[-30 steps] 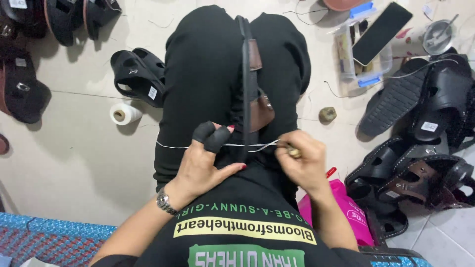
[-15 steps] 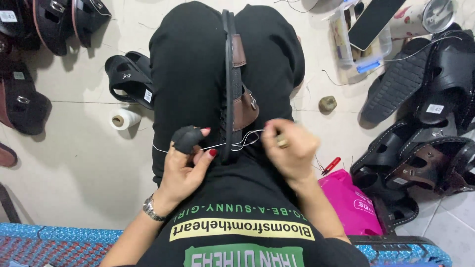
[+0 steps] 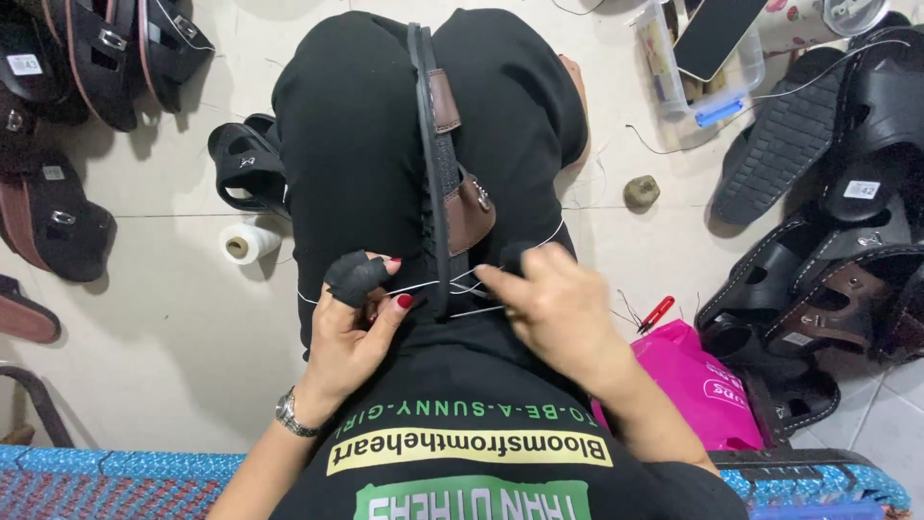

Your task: Stitching the sole of a sandal using a needle and thread while sitting on the floor.

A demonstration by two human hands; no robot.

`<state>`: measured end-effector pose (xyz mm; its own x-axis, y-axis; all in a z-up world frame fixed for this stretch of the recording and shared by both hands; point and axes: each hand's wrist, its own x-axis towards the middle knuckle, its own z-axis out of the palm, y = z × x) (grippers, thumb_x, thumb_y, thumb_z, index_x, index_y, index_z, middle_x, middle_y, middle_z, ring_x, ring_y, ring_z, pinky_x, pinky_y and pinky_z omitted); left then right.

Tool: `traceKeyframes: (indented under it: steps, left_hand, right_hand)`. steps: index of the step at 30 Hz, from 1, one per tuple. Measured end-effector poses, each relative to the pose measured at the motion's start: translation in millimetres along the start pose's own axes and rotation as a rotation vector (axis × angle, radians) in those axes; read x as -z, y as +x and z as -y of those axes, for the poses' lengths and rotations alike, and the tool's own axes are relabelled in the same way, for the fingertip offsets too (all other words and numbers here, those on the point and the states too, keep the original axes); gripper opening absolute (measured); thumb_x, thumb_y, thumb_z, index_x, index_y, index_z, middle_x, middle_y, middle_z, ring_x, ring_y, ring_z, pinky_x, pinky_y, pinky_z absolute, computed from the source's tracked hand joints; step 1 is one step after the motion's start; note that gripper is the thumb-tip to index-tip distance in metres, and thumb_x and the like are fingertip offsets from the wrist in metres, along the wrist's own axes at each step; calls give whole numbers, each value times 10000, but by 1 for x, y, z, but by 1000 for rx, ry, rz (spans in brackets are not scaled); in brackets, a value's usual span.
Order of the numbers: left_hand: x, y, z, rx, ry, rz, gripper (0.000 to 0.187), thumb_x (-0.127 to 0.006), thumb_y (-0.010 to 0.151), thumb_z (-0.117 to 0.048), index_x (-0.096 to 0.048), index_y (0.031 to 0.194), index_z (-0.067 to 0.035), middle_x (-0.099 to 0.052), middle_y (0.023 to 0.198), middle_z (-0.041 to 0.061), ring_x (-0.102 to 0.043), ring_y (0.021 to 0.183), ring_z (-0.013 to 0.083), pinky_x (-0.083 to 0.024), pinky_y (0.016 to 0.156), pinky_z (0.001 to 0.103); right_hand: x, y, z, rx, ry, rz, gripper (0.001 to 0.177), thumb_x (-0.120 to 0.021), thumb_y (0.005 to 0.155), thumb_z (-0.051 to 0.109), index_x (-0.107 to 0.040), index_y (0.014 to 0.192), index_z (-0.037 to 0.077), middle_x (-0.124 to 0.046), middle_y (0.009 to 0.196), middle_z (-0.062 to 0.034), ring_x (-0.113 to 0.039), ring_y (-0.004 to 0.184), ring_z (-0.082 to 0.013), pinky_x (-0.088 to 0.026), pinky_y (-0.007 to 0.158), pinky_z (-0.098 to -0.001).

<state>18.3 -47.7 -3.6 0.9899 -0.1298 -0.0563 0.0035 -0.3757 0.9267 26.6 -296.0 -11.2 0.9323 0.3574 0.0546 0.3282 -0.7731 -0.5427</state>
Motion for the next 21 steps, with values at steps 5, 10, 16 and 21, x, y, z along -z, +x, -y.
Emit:
traceKeyframes:
  steps: [5,10,16,21]
  left_hand:
    - [41,-11,35,-83,121,-117,327,-807,796,13,-764,1117,-29,-495,611,43,-481,560,200,-464,573,298]
    - [163,-4,80,219,1164,-240,355,-897,1046,-131,-651,880,63,-542,1080,270,-552,850,317,-503,653,343]
    - [34,26,-38,-44,508,328,487,-786,771,-113,-667,1240,-67,-647,1188,125,-607,603,217,-511,597,337]
    - [45,-1,-5,547,-104,596,277,-693,908,-262,-652,907,12,-576,574,39,-459,477,135,-390,447,268]
  right_hand:
    - [-23,-13,-35,59,68,-287,178,-700,894,232,-747,1056,175,-571,676,-31,-608,663,-240,-544,582,-351]
    - [57,-52,-134,-463,-660,-672,530,-848,781,-107,-749,1289,7,-626,1033,-178,-602,680,-234,-552,619,-337]
    - [13,-1,-22,-67,517,-23,518,-781,818,136,-646,1317,108,-749,956,-39,-615,681,-193,-505,644,-302]
    - [-1,13,-6,-82,596,-45,110,-784,811,135,-705,852,70,-665,681,-18,-595,547,-177,-441,514,-308]
